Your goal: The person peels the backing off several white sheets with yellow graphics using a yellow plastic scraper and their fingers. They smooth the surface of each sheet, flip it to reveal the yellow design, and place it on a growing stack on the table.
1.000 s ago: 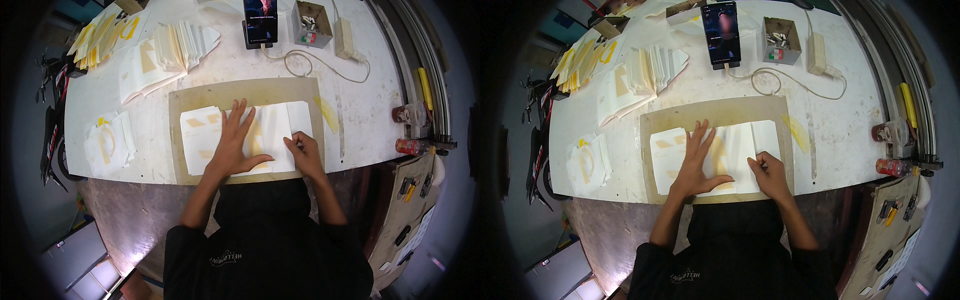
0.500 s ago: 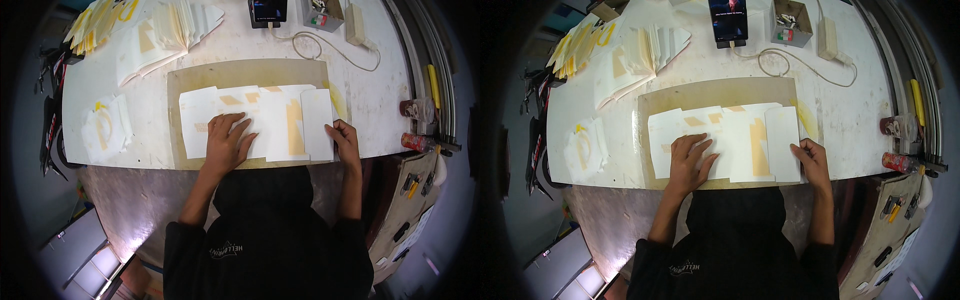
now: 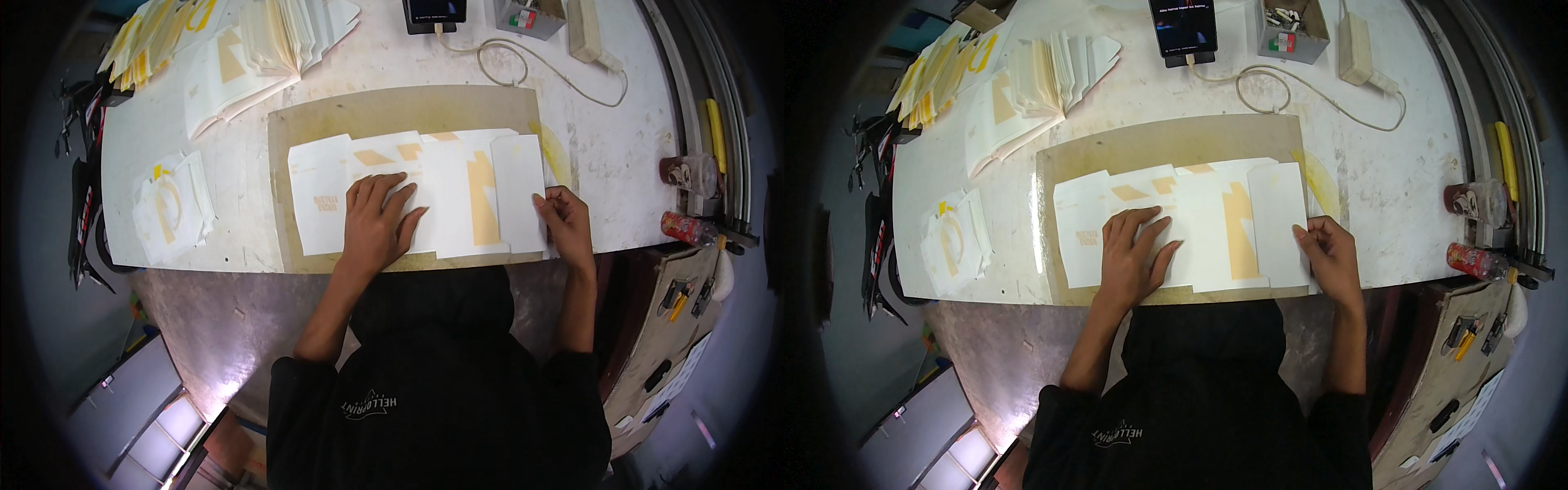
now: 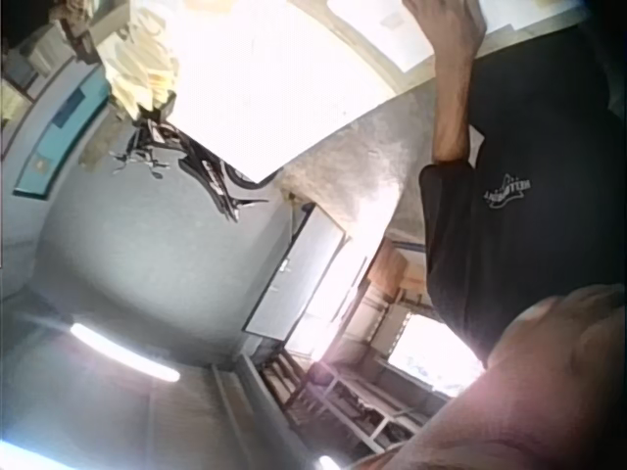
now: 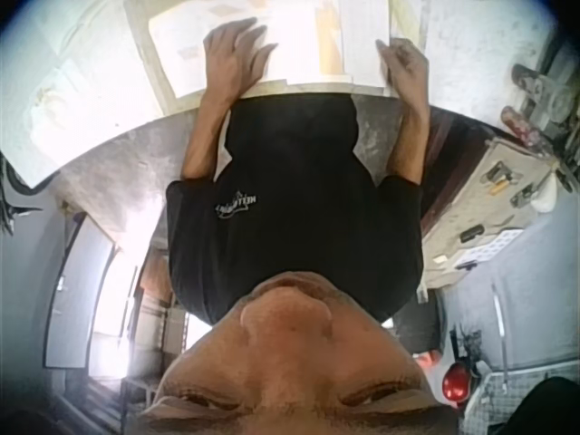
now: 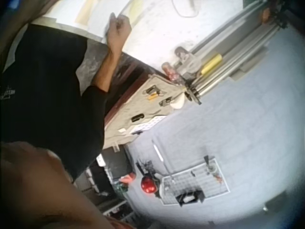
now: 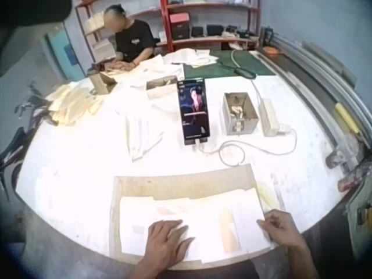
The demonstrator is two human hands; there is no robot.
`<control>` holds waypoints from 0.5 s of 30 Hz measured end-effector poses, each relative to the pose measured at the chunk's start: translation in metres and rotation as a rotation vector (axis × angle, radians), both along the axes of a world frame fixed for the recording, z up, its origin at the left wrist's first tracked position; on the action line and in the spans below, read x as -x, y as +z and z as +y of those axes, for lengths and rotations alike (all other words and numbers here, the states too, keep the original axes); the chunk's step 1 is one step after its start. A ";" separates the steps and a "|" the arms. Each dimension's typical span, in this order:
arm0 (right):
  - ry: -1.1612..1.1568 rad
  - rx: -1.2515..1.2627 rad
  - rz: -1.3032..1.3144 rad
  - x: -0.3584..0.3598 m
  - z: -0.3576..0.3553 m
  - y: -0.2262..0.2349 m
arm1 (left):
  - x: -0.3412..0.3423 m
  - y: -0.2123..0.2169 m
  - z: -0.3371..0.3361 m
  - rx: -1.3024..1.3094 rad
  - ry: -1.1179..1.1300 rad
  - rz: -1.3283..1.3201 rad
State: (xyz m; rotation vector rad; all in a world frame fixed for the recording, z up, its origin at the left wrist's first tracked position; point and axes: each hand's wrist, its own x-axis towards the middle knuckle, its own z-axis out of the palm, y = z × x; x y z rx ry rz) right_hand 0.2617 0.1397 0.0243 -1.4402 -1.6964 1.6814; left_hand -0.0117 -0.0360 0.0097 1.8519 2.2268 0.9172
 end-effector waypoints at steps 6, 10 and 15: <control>-0.058 0.047 0.021 -0.003 -0.005 -0.003 | 0.001 -0.002 0.000 0.013 -0.007 0.009; -0.113 0.104 0.034 0.002 -0.005 0.004 | 0.000 -0.003 0.000 0.014 -0.005 0.005; -0.109 -0.005 0.063 -0.010 -0.017 -0.010 | -0.001 -0.004 0.001 0.013 -0.003 0.000</control>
